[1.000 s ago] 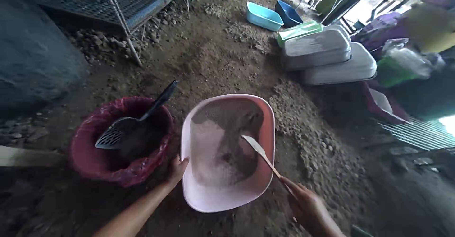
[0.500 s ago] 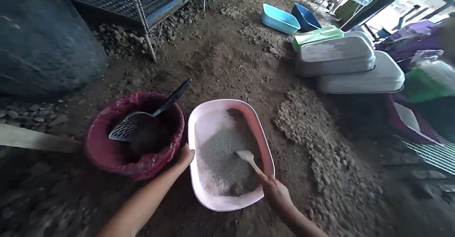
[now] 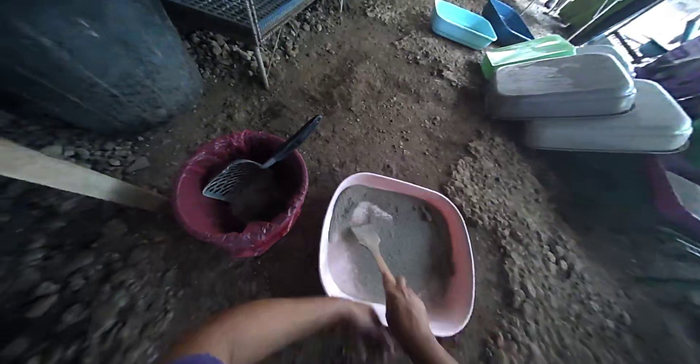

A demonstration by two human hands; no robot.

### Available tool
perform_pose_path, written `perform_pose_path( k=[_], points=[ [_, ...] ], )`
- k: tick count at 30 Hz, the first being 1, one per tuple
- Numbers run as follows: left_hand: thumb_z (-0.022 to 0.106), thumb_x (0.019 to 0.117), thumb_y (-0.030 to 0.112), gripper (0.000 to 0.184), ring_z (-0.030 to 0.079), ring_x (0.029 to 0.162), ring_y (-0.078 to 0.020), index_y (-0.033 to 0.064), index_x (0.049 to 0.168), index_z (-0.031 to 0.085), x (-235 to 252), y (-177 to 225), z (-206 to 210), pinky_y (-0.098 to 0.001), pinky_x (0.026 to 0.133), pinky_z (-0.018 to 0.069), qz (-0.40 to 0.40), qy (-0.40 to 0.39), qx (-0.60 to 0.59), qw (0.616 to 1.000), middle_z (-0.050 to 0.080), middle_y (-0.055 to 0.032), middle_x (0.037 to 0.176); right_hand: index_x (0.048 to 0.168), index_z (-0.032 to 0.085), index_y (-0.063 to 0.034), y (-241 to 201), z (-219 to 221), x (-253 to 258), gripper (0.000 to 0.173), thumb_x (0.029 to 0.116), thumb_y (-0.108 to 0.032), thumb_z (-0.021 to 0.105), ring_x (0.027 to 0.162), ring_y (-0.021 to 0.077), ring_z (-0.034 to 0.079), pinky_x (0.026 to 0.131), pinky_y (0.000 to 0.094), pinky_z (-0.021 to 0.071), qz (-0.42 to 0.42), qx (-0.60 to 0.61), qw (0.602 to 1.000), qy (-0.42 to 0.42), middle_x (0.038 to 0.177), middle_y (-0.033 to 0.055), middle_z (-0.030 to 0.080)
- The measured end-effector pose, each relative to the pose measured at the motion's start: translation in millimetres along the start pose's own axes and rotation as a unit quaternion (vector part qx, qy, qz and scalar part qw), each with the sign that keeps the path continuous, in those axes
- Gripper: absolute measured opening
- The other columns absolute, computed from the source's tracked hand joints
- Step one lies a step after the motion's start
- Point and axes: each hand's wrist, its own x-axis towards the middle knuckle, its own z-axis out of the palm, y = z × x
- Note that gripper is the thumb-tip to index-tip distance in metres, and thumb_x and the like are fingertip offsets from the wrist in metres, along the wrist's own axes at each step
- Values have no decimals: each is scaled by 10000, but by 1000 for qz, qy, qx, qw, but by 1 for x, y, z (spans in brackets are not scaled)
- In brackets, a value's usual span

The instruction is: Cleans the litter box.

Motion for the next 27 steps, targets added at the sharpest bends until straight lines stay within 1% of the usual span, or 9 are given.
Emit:
perform_pose_path(
  k=[2, 4, 6, 9, 13, 15, 21, 25, 27],
  points=[
    [604, 1018, 133, 368, 657, 1107, -387, -49, 1338, 605, -18, 21, -36, -535, 985, 505, 92, 211, 154, 961, 657, -277, 1233, 1560, 420, -103, 16, 10, 7, 542, 1026, -67, 507, 1162, 475, 635, 927, 589, 547, 10, -13, 1000, 14, 1432, 299, 517],
    [647, 1006, 290, 706, 482, 1356, -470, 37, 1582, 327, -38, 30, -80, -571, 1112, 419, 21, 386, 211, 898, 416, -315, 1521, 1545, 434, -94, 22, -5, 38, 498, 1048, -77, 460, 1151, 473, 641, 927, 582, 548, 6, -9, 998, 55, 1417, 304, 524],
    [616, 1021, 336, 847, 379, 1443, -468, 97, 1650, 102, -38, 12, -115, -570, 1139, 395, -75, 445, 159, 878, 238, -291, 1630, 1549, 422, -93, 15, -25, 67, 485, 1064, -96, 436, 1166, 452, 642, 945, 564, 546, 7, -3, 997, 78, 1426, 290, 523],
    [491, 1095, 253, 636, 558, 1279, -458, 62, 1610, 169, -23, -25, -127, -612, 989, 505, -46, 451, -60, 889, 449, -317, 1481, 1581, 358, -69, 1, -20, 54, 508, 1077, -103, 417, 1184, 452, 635, 967, 560, 540, 11, 0, 999, 47, 1463, 293, 488],
    [467, 1099, 174, 564, 570, 1252, -463, 26, 1578, 210, -18, -26, -122, -625, 962, 510, -32, 452, -87, 887, 476, -330, 1434, 1571, 327, 16, -5, 46, -23, 549, 1051, -55, 486, 1190, 494, 618, 957, 577, 539, -26, -9, 998, -49, 1439, 343, 485],
    [470, 1097, 165, 557, 558, 1261, -465, 5, 1569, 221, -13, -29, -113, -613, 963, 509, -29, 463, -125, 877, 462, -340, 1440, 1558, 347, 29, -8, 68, -27, 574, 1021, -40, 537, 1166, 496, 628, 937, 576, 553, -40, -4, 998, -52, 1413, 344, 499],
    [487, 1090, 166, 565, 516, 1316, -454, -50, 1551, 242, 16, -30, -75, -564, 1062, 459, 2, 499, -207, 842, 447, -358, 1451, 1573, 325, 4, -57, 31, 44, 561, 1048, -99, 495, 1204, 444, 624, 974, 525, 545, -25, 7, 1000, 14, 1460, 310, 472],
    [478, 1100, 174, 509, 615, 1165, -394, -29, 1518, 272, 32, -9, -62, -507, 904, 559, 5, 397, -293, 870, 485, -311, 1403, 1584, 350, -57, -35, 19, 39, 584, 1038, -127, 547, 1219, 448, 616, 985, 544, 537, -20, 14, 999, 23, 1481, 305, 464],
    [470, 1097, 130, 518, 601, 1190, -378, -13, 1536, 234, 33, -10, -58, -485, 896, 564, 24, 350, -319, 880, 433, -291, 1461, 1583, 353, -73, -11, 24, 13, 552, 1054, -107, 508, 1219, 463, 613, 981, 561, 534, -25, -5, 1000, -2, 1479, 303, 470]
  ],
)
